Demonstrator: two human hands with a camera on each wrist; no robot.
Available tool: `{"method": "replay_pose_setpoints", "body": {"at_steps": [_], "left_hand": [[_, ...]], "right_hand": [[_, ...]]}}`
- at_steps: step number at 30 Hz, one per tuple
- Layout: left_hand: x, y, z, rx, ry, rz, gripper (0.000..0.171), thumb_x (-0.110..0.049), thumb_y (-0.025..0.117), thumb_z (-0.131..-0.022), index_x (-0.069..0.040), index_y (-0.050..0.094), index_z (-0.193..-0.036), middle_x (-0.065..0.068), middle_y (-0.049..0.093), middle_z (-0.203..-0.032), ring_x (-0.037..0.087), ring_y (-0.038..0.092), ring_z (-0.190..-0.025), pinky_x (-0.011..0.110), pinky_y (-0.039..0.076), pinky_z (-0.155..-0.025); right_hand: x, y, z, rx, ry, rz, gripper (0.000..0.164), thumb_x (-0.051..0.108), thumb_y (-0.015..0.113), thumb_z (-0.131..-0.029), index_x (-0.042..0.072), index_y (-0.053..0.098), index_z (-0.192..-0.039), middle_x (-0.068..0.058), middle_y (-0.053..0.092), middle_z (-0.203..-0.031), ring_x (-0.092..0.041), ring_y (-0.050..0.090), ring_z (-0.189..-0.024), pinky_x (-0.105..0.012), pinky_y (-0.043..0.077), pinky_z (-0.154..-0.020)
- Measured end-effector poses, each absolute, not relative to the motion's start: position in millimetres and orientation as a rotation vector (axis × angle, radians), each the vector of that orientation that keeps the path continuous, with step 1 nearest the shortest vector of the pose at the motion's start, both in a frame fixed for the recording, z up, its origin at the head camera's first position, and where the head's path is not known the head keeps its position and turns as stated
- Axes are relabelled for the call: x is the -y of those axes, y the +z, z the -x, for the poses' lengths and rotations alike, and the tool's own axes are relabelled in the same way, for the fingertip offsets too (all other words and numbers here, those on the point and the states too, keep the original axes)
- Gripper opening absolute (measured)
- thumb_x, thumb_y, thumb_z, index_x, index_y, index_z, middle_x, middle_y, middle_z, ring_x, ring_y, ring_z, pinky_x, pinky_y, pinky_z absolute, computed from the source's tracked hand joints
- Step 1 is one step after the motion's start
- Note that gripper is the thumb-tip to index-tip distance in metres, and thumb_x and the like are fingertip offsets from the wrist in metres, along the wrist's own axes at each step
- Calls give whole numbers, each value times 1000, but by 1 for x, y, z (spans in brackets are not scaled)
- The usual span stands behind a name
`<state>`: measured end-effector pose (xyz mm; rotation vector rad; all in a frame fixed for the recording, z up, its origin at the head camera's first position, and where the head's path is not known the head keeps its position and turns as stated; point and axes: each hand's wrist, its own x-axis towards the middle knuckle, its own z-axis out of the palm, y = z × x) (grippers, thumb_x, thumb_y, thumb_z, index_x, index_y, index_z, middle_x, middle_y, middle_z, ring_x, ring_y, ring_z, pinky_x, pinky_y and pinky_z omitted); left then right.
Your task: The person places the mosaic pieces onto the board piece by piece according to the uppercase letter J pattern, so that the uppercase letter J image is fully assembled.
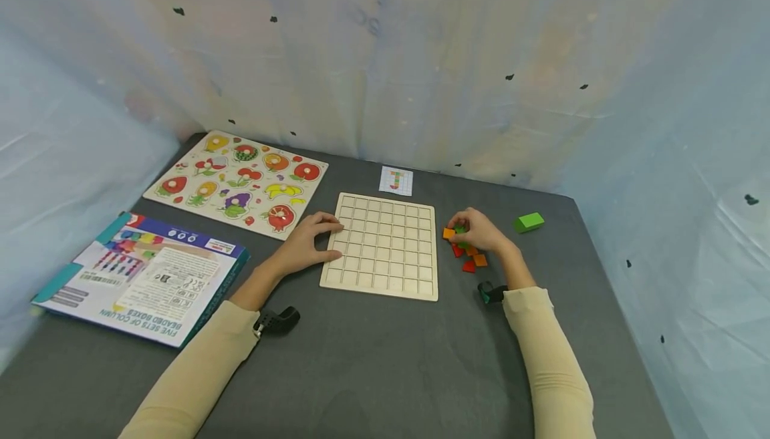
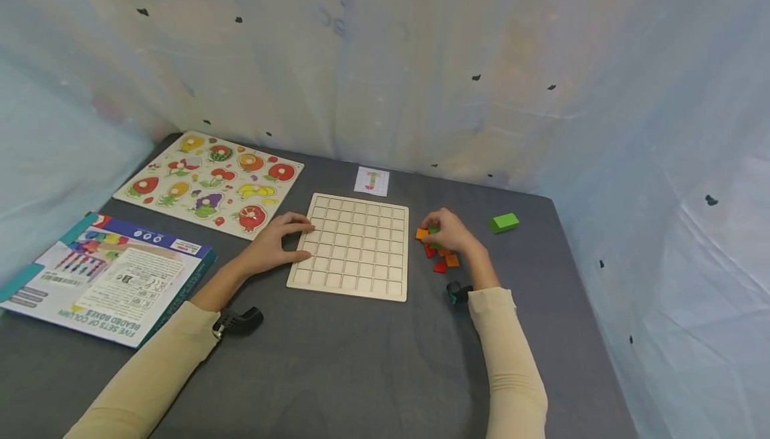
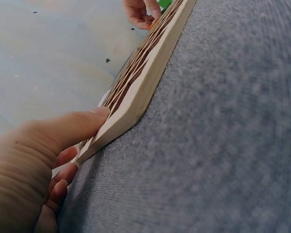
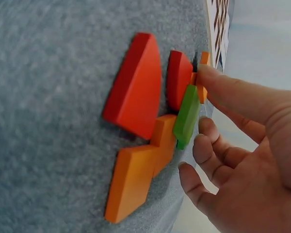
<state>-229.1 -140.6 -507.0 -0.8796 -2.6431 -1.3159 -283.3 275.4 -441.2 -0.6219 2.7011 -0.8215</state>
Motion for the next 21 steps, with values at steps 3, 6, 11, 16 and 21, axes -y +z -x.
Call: {"method": "replay_pose_setpoints", "body": {"at_steps": [3,6,11,16,21], "left_hand": [[141,-507,229,2652,-1325,867,56,-25,83,-83,-4,64,-131,13,52,-135,34,44,-126,57,36,-103],[141,-508,229,2655,-1341,855,56,-25,83,-83,-5,64,-131,12,52,-135,33,44,-127,56,36,-103],[141,-509,229,2647,-1344,860,55,-23,83,-83,-4,65,-131,12,52,-134,33,45,-127,55,36,-104],[141,-508,229,2651,-1351,850,54,-23,83,-83,-5,65,-131,12,52,-134,32,44,-127,55,35,-104],[141,-508,229,2653,-1387,834,55,-25,83,-83,-7,65,-131,11,53,-135,33,44,-128,56,35,-104]], "right_hand": [[-273,-441,282,-2698,-832,631,24,4,76,-87,-5,67,-107,-21,54,-103,-27,46,-83,-39,40,-74],[-272,-442,282,-2698,-838,627,24,4,76,-87,-5,67,-107,-20,55,-102,-27,47,-84,-39,41,-74],[-271,-445,282,-2691,-863,608,23,5,75,-88,-4,65,-107,-20,56,-102,-26,47,-82,-39,41,-73],[-270,-447,281,-2692,-916,589,22,4,74,-88,-3,65,-107,-20,56,-101,-26,46,-79,-39,40,-71],[-269,-449,279,-2708,-963,552,19,2,73,-89,-1,64,-106,-17,59,-100,-26,48,-78,-39,41,-70]]}}
